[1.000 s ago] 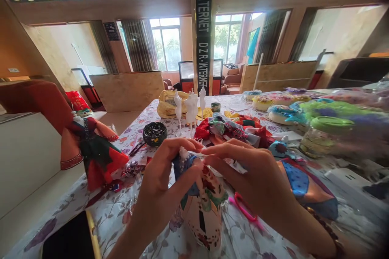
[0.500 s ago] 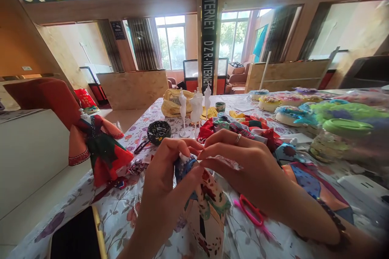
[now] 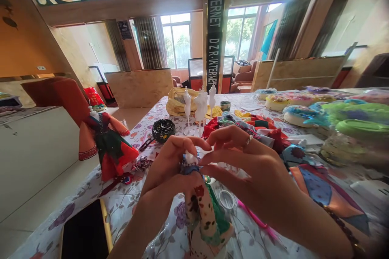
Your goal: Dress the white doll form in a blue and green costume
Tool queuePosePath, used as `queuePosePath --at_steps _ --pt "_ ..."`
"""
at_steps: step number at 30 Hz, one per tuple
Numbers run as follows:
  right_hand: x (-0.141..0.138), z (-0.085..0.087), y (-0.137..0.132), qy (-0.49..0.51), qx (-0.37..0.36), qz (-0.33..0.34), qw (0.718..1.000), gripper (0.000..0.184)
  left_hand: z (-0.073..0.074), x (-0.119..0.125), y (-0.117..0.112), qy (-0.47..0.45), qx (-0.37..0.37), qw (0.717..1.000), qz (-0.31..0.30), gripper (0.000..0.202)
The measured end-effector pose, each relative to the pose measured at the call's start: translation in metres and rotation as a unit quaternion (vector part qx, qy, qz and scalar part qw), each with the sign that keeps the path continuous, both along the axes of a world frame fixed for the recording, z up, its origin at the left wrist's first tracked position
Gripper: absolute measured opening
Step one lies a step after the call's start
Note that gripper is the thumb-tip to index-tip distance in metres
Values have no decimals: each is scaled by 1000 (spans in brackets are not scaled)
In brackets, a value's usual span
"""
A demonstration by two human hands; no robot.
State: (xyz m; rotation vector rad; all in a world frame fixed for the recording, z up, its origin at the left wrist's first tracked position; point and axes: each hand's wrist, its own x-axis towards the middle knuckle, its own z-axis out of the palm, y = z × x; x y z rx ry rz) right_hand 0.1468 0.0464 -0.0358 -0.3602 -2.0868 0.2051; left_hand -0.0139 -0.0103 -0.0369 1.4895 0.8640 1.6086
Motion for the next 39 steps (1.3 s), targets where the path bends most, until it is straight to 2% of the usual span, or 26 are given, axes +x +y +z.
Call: queuePosePath --at_steps 7,11,15,18,20,22,23,24,26,28,30,35,39 --pt "0 7 -7 -12 1 -34 999 11 -2 2 -6 -1 23 1000 4 43" --pt "1 9 -13 -18 50 -52 997 12 -2 7 -11 3 16 1000 8 44" --pt "2 12 -18 -31 106 -67 992 16 -3 11 -15 34 17 999 36 42" --pt "2 14 -20 -45 99 -78 991 18 -8 13 -16 61 50 995 65 38" --pt "1 15 -22 -54 89 -95 990 19 -15 15 -15 89 92 985 115 37" --pt "1 15 -22 -66 81 -109 989 20 -23 16 -16 149 154 956 201 37" --pt "0 15 -23 -71 79 -112 988 20 -27 16 -17 190 190 930 252 37" --pt "0 16 -24 -75 79 -113 988 20 -31 16 -18 235 223 896 303 36" --pt "-1 17 -27 -83 74 -124 986 21 -36 16 -21 320 288 812 393 33" --pt "-1 19 -31 -92 66 -143 983 23 -39 16 -23 382 337 729 457 30" --pt "0 21 -34 -100 54 -152 982 24 -39 18 -25 410 360 676 495 28" --pt "0 22 -31 -96 55 -116 987 27 -38 21 -24 420 374 640 524 25" --pt "-2 20 -25 -93 36 -82 992 24 -41 22 -22 419 371 631 537 24"
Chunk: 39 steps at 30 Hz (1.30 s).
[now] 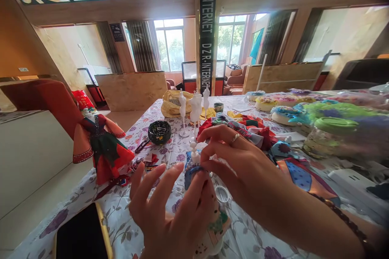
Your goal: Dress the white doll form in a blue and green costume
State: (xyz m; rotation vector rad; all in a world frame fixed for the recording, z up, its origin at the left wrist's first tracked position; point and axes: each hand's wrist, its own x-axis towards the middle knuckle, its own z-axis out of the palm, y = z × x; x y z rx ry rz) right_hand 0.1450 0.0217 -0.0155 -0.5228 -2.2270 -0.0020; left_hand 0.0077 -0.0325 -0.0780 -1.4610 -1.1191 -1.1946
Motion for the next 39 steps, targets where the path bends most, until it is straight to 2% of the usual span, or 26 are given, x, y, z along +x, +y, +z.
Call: queuePosePath --at_steps 8,14,18,25,34,37,39 --pt "0 0 2 8 -140 27 990 21 0 -1 1 9 -34 998 -60 25" --pt "5 0 9 29 -201 69 977 15 -3 -4 6 52 -12 997 -58 35" --pt "9 -4 10 46 -189 59 979 12 -2 -3 7 53 -7 997 -51 37" --pt "14 -18 11 84 -110 51 989 3 -2 2 7 22 -10 998 -58 30" --pt "11 -19 11 84 -86 43 992 3 -1 6 5 -93 -37 984 -147 20" --pt "12 -17 8 75 -98 43 991 3 -4 8 7 -141 -23 974 -178 24" --pt "12 -17 7 67 -105 40 991 3 -6 10 8 -191 -29 957 -216 30"
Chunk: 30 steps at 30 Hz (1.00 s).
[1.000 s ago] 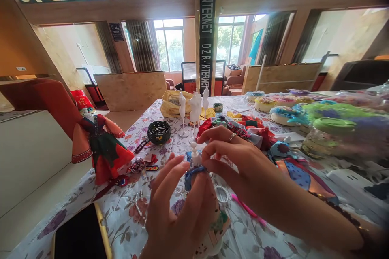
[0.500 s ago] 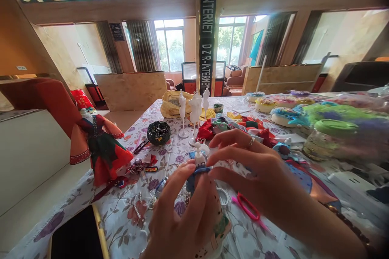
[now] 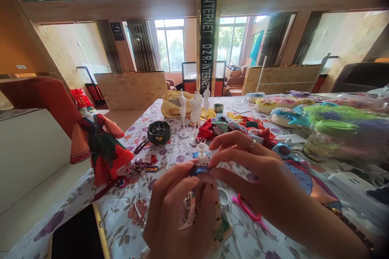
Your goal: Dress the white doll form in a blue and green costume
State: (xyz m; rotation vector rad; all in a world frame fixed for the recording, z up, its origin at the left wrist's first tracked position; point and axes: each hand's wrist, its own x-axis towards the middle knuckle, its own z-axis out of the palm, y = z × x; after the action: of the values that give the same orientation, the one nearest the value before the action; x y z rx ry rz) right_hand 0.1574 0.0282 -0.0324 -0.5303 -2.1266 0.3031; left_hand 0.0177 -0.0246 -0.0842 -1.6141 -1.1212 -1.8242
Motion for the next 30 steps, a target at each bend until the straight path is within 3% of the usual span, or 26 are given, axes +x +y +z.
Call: queuePosePath --at_steps 6,13,19,25,30 --pt "2 1 -4 -37 28 -6 999 8 -1 6 -1 -90 -30 994 -59 30" --pt "7 7 -8 -82 -56 30 995 8 1 5 -3 -94 -60 992 -68 28" --pt "12 -5 -2 -22 55 3 998 19 2 3 -1 -65 -85 992 -62 25" --pt "20 -14 -9 46 49 -40 997 16 0 -4 -5 -51 -118 988 -85 12" --pt "22 -21 -26 60 140 -71 986 15 0 -8 -7 -43 -135 985 -100 9"
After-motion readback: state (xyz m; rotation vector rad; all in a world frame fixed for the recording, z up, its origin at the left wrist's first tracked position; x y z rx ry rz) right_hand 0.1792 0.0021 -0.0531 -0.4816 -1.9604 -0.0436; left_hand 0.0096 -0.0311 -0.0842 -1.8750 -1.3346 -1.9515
